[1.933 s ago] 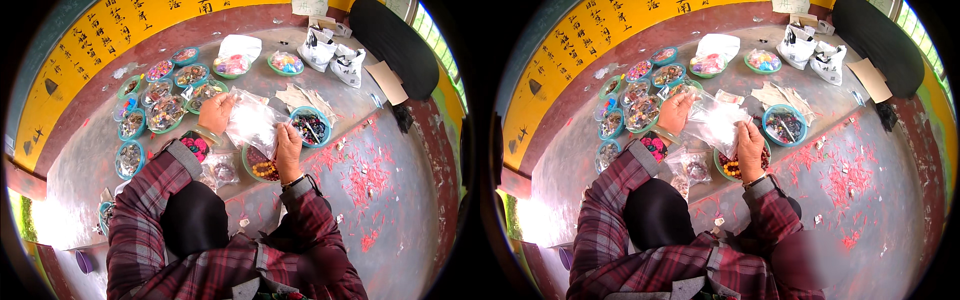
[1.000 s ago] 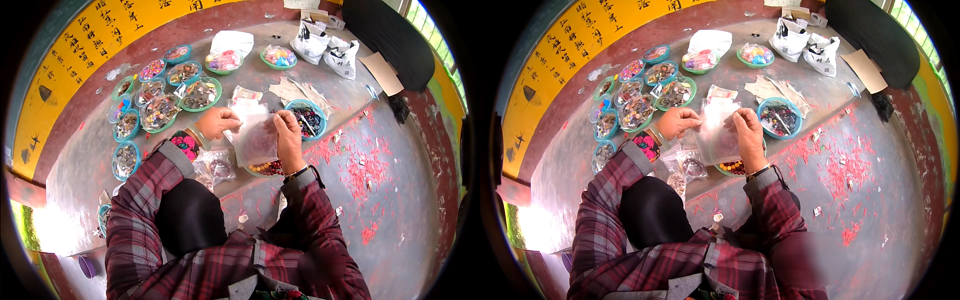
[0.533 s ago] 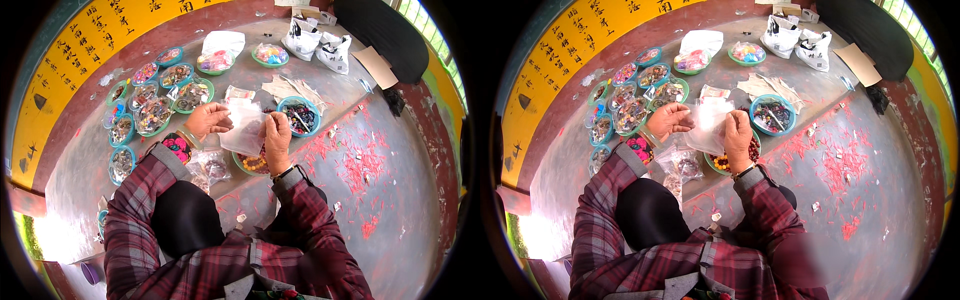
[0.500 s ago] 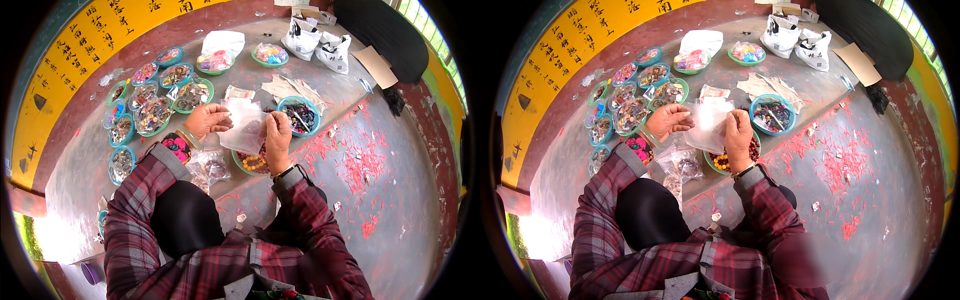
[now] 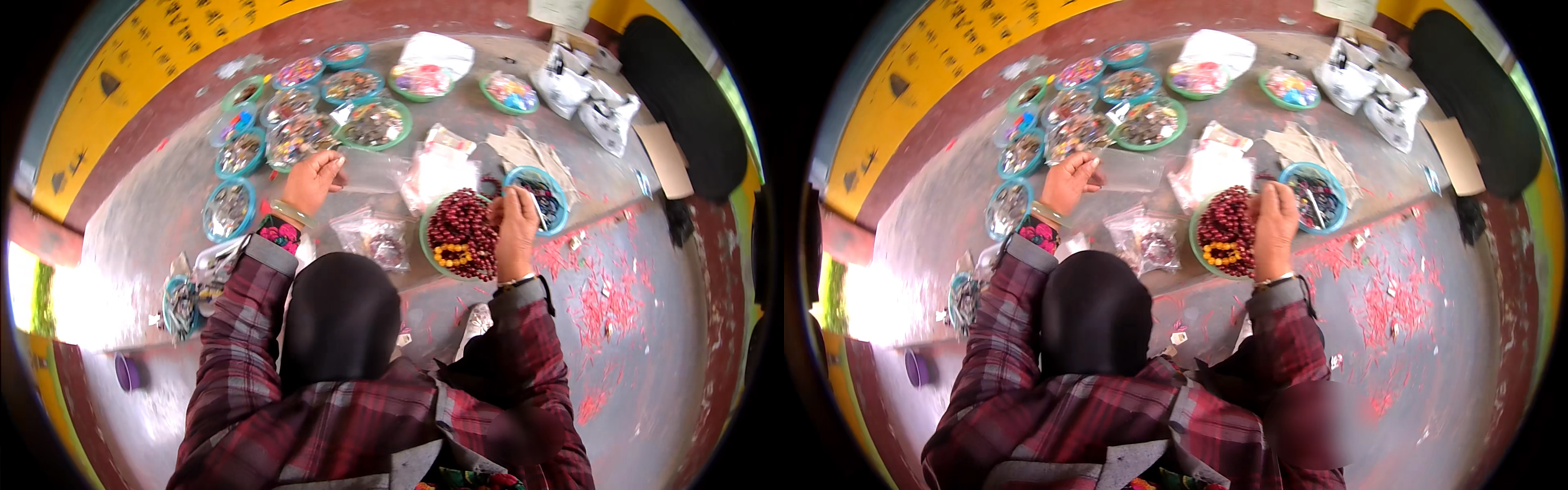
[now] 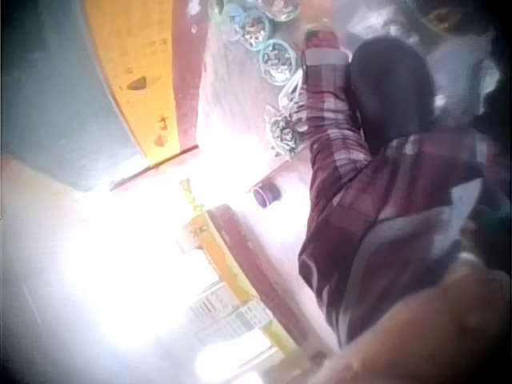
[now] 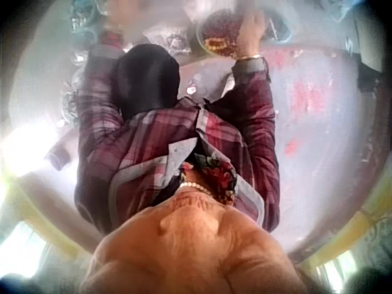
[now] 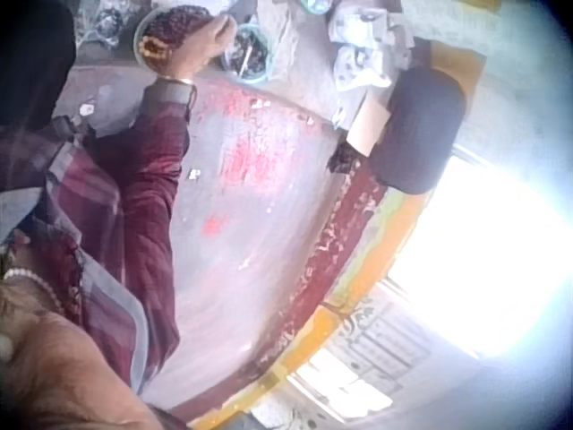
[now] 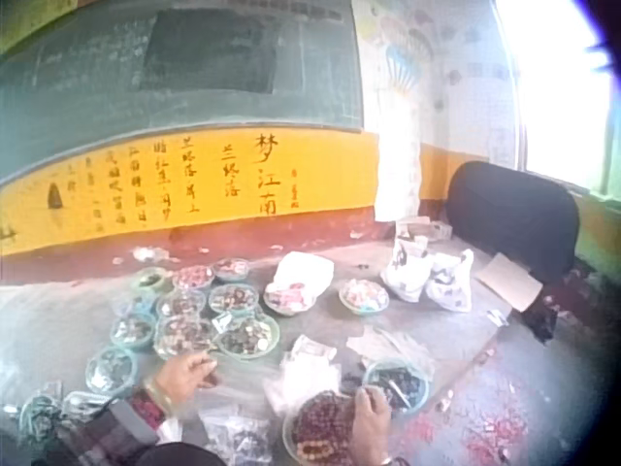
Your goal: The person sits on the floor and packs beaded bracelets into small clear plastic bags. They pick up bracelets from a bowl, open a bag, place the bracelet inside, and set the bag down. The person repeats this process for multiple bracelets.
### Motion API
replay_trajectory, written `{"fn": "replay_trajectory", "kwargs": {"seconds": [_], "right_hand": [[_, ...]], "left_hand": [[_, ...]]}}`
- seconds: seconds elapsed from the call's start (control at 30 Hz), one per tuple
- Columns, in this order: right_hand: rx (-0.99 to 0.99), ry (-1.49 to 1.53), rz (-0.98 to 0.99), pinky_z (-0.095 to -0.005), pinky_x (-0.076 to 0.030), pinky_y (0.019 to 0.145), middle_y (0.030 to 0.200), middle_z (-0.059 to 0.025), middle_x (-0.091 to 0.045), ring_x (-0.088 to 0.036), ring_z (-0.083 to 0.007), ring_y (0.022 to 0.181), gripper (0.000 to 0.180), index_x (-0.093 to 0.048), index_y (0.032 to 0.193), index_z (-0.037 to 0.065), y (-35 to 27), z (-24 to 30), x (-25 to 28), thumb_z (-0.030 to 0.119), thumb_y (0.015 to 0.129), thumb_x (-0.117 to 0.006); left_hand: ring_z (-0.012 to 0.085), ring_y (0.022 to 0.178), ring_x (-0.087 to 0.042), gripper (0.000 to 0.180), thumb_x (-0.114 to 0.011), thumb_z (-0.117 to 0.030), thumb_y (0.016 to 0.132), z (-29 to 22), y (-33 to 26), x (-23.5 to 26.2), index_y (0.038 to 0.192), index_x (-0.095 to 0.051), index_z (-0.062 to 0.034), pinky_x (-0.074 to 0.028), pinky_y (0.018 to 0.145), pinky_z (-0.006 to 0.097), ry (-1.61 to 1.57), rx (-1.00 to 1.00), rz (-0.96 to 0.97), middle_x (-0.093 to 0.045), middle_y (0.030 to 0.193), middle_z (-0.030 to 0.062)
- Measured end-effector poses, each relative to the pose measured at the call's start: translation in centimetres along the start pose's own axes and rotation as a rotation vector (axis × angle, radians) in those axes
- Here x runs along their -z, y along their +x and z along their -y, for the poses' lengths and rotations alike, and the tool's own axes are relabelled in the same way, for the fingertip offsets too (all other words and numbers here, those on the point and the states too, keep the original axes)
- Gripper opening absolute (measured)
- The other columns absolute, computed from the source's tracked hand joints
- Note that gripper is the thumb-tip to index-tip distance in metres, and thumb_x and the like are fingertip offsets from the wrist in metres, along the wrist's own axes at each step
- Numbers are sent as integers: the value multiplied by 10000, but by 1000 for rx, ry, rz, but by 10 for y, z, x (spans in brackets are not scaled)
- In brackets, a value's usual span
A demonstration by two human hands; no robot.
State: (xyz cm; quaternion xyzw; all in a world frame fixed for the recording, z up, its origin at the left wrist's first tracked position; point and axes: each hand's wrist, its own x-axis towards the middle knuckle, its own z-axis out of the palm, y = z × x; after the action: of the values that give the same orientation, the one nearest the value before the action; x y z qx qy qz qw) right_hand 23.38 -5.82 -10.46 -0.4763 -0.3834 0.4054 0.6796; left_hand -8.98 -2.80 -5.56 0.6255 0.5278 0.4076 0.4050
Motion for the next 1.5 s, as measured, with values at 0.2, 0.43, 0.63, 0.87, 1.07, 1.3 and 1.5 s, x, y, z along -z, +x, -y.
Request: {"fn": "replay_trajectory", "kwargs": {"seconds": [0.2, 0.43, 0.63, 0.87, 1.07, 1.3, 1.5], "right_hand": [[-102, -106, 55, -198, -376, 458, 646, -13, -562, -473, -71, 502, 131, -585, 893, 58, -9, -14, 6, 161, 911, -508], [-184, -201, 172, -191, -380, 473, 663, -23, -564, -476, -70, 508, 163, -578, 921, 37, -25, -23, -9, 177, 918, -497], [-261, -318, 275, -194, -387, 491, 672, -22, -563, -483, -65, 529, 187, -568, 946, 28, -41, -25, -17, 191, 921, -480], [-311, -406, 307, -194, -381, 479, 685, -29, -580, -498, -74, 530, 199, -575, 970, 22, -43, -46, -4, 189, 907, -487], [-364, -456, 306, -190, -374, 480, 683, -26, -574, -491, -69, 526, 202, -579, 974, 26, -45, -54, -4, 195, 905, -491], [-398, -514, 388, -188, -365, 468, 681, -22, -569, -486, -64, 529, 206, -578, 977, 38, -44, -61, -8, 207, 904, -484], [-455, -539, 430, -193, -368, 451, 678, -35, -578, -482, -64, 509, 192, -585, 953, 36, -47, -55, -19, 188, 901, -478]], "left_hand": [[113, 680, -621, 233, -467, -222, 918, 78, -96, 65, 930, -575, -16, -488, 503, 222, 188, 158, -263, -604, 722, 42], [142, 496, -604, 236, -464, -243, 908, 126, -154, 100, 887, -565, -31, -428, 371, 242, 141, 498, -428, -568, 647, 45], [271, 472, -596, 250, -453, -213, 891, 191, -143, 109, 869, -552, 15, -488, 463, 365, 251, 525, -357, -592, 657, 163], [342, 865, -617, 223, -432, -183, 871, 273, -114, 101, 865, -594, -30, -491, 709, 439, 800, 512, -362, -616, 837, 240], [336, 909, -620, 235, -385, -140, 886, 283, -91, 82, 982, -570, -32, -504, 760, 437, 893, 774, -350, -635, 956, 191], [313, 896, -626, 204, -393, -133, 895, 268, -95, 71, 1013, -541, -55, -508, 767, 427, 999, 839, -435, -629, 937, 152], [299, 985, -547, 181, -443, -72, 835, 281, -115, 49, 989, -532, -40, -468, 818, 369, 1102, 617, -360, -562, 1014, 157]]}}
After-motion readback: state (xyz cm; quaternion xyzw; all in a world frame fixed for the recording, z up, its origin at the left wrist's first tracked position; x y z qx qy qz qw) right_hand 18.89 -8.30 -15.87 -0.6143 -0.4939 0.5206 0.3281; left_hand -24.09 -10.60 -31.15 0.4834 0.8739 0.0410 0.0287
